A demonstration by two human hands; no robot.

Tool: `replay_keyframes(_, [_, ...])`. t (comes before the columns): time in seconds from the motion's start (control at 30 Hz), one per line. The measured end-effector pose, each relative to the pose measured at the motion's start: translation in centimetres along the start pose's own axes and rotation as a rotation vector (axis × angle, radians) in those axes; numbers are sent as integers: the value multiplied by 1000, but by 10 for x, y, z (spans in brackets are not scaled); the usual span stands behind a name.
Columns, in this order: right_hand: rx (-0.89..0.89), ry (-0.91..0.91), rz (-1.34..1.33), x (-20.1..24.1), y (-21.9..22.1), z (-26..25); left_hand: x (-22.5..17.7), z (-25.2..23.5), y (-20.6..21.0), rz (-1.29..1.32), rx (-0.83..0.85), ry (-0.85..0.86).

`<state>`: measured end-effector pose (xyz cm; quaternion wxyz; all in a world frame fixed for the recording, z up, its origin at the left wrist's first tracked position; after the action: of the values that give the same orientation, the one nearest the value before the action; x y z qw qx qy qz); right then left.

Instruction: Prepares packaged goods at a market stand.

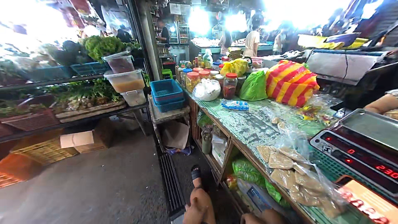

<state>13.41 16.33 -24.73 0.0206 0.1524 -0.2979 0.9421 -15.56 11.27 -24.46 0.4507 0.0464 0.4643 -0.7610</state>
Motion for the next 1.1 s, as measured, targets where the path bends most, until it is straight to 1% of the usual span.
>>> replay_keyframes(0.07, [3,37,-195,-19,-2,-13,-8,-1,-9,-107,-15,-89])
replay_keyframes(0.17, [3,70,-452,-21,-15,-24,-31,-13,-24,-179,-55,-157])
replay_keyframes(0.23, [-29,30,-572,-2,-22,-46,-33,-32,-28,-251,-39,-171])
replay_keyframes(0.3, [-113,1,-696,25,-28,-60,-33,-50,-27,-270,-23,-151])
replay_keyframes(0.33, [-143,14,-714,35,-27,-70,-35,-60,-26,-274,-51,-122])
replay_keyframes(0.37, [-130,38,-699,42,-22,-82,-35,-68,-24,-248,-73,-90])
replay_keyframes(0.47, [61,120,-590,59,13,-136,-21,-80,-24,-152,-16,-87])
replay_keyframes(0.5, [113,147,-581,63,30,-162,-9,-83,-22,-143,6,-102])
replay_keyframes(0.53, [128,177,-586,65,45,-191,0,-87,-20,-135,23,-113])
replay_keyframes(0.6, [108,219,-591,64,69,-259,8,-101,-23,-135,51,-113])
replay_keyframes(0.67, [117,282,-557,53,92,-297,11,-102,-21,-133,45,-87])
replay_keyframes(0.7, [115,293,-538,48,98,-313,12,-104,-20,-132,1,-59])
replay_keyframes(0.77, [48,284,-516,41,101,-343,12,-110,-20,-140,-93,4])
replay_keyframes(0.83, [-52,318,-634,25,106,-359,6,-110,-20,-145,-153,54])
replay_keyframes(0.9, [-148,448,-835,-3,124,-375,1,-110,-17,-140,-173,71])
replay_keyframes(0.93, [-146,501,-873,-13,138,-386,1,-110,-15,-144,-169,64])
replay_keyframes(0.97, [-113,507,-853,-18,153,-398,3,-110,-15,-149,-162,54])
replay_keyframes(1.03, [-79,387,-677,-15,171,-422,4,-108,-15,-158,-150,34])
replay_keyframes(1.07, [-126,304,-616,-5,172,-436,3,-109,-14,-166,-151,28])
replay_keyframes(1.1, [-190,232,-623,8,170,-453,2,-110,-13,-176,-148,31])
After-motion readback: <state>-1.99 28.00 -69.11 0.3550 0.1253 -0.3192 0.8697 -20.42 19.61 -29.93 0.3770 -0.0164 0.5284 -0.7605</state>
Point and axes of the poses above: each hand's wrist, its own z-axis away from the middle knuckle, its own y-axis out of the palm, x = y × z, the point moved 6 cm from there along -z, towards the middle knuckle, and after that the axes turned 4 degrees about -z, right-handed, at the moved point
